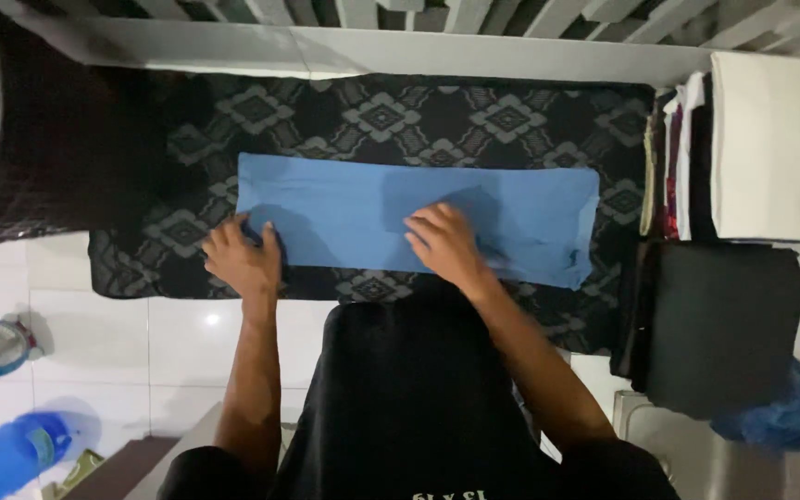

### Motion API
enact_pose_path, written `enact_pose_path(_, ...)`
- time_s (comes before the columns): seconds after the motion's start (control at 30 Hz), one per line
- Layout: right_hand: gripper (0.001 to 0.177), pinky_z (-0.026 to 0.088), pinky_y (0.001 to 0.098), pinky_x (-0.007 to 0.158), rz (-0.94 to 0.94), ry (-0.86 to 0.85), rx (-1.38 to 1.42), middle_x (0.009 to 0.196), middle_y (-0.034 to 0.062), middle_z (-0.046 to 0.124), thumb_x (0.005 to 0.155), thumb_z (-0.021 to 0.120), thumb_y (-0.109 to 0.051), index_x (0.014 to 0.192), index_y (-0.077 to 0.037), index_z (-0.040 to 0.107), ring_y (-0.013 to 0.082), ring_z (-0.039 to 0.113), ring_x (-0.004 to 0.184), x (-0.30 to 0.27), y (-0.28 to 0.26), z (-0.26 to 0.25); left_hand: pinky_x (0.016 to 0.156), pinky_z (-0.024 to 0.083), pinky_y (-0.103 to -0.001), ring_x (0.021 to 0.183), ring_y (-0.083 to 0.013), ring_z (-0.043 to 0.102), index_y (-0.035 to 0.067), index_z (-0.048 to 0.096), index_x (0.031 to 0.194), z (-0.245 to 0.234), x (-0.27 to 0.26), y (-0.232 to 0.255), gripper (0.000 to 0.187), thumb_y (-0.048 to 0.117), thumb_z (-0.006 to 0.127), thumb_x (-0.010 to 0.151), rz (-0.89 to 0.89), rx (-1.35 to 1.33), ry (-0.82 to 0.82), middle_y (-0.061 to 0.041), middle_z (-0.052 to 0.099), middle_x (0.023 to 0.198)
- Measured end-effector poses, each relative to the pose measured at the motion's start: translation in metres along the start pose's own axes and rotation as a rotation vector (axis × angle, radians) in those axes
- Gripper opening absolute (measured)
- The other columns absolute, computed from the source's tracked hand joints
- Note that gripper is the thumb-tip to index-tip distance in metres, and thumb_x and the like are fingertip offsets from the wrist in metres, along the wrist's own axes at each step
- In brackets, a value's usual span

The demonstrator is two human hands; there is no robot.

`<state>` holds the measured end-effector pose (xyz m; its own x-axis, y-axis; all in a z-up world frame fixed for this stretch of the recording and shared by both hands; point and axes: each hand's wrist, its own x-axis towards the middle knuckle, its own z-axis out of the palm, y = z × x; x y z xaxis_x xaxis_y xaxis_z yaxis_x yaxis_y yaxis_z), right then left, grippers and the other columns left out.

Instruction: Folding a blue t-shirt and placing it onto a stack of organized clothes.

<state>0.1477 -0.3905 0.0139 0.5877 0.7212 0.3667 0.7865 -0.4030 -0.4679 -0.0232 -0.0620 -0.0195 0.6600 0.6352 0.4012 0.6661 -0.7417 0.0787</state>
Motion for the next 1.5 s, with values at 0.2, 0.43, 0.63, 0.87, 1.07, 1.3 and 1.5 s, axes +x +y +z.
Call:
enact_pose_path(0.2,0.028,0.042,0.0427,0.073,0.045,-0.084,0.002,0.098,-0.0045,0.056,0.08,0.082,-0.037,0.105,-0.027,0.076,0.0224,0.056,0.091,0.022,-0.016,0.053,0.064,0.056,-0.052,0.087,-0.0263,0.069,0.034,0.07,0.109,0.009,0.009,-0.029,0.038,0.039,0.086,0.076,-0.13,-0.185,-0.172,0.008,0.068,0.096)
enact_pose_path(0.43,0.005,0.043,0.039,0.072,0.035,-0.076,0.063,0.091,-0.0054,0.06,0.082,0.082,-0.026,0.085,-0.027,0.078,0.0208,0.058,0.092,0.034,-0.024,0.045,0.077,0.053,-0.055,0.09,-0.0267,0.067,0.025,0.071,0.103,-0.026,0.028,-0.013,0.024,0.03,0.083,0.082,-0.233,-0.308,-0.243,0.013,0.07,0.084)
enact_pose_path(0.63,0.006,0.04,0.0372,0.078,0.079,-0.055,0.158,0.091,-0.0082,0.062,0.085,0.081,-0.023,0.083,-0.025,0.076,0.0187,0.058,0.097,0.03,-0.031,0.042,0.081,0.055,-0.045,0.08,-0.0217,0.069,0.015,0.072,0.109,-0.037,0.031,-0.011,0.031,0.011,0.076,0.078,-0.356,-0.738,-0.213,0.002,0.072,0.084)
enact_pose_path(0.87,0.014,0.046,0.0323,0.078,-0.036,0.064,0.112,0.083,-0.0087,0.059,0.08,0.084,-0.014,0.078,-0.026,0.077,0.0159,0.058,0.092,0.037,-0.04,0.031,0.09,0.05,-0.044,0.086,-0.0181,0.064,0.021,0.066,0.113,-0.027,0.032,-0.011,0.03,0.018,0.077,0.085,-0.333,-0.688,-0.193,0.008,0.072,0.084)
enact_pose_path(1.07,0.013,0.047,0.0319,0.078,0.016,0.011,0.174,0.085,-0.0085,0.06,0.088,0.077,-0.013,0.09,-0.026,0.079,0.014,0.057,0.092,0.039,-0.039,0.028,0.084,0.051,-0.047,0.083,-0.0231,0.065,0.021,0.069,0.107,-0.017,0.024,-0.02,0.03,0.024,0.079,0.079,-0.304,-0.62,-0.195,0.007,0.069,0.079)
enact_pose_path(1.3,0.042,0.035,0.0573,0.11,0.026,-0.06,-0.043,0.154,0.0194,0.046,0.103,0.064,-0.015,0.143,-0.004,0.06,0.044,0.041,0.139,0.045,-0.028,0.038,0.081,0.048,-0.047,0.086,-0.0205,0.061,0.023,0.066,0.108,-0.008,0.023,-0.02,0.026,0.022,0.078,0.085,-0.243,-0.551,-0.157,0.013,0.067,0.077)
enact_pose_path(1.5,0.094,0.004,0.066,0.122,0.189,-0.433,-0.104,0.171,0.0223,0.013,0.09,0.071,-0.054,0.16,-0.003,0.035,0.0513,0.006,0.154,0.05,-0.022,0.042,0.085,0.053,-0.044,0.084,-0.0208,0.063,0.015,0.065,0.114,-0.055,0.042,-0.006,0.02,0.013,0.072,0.095,-0.247,-0.871,-0.158,0.003,0.07,0.082)
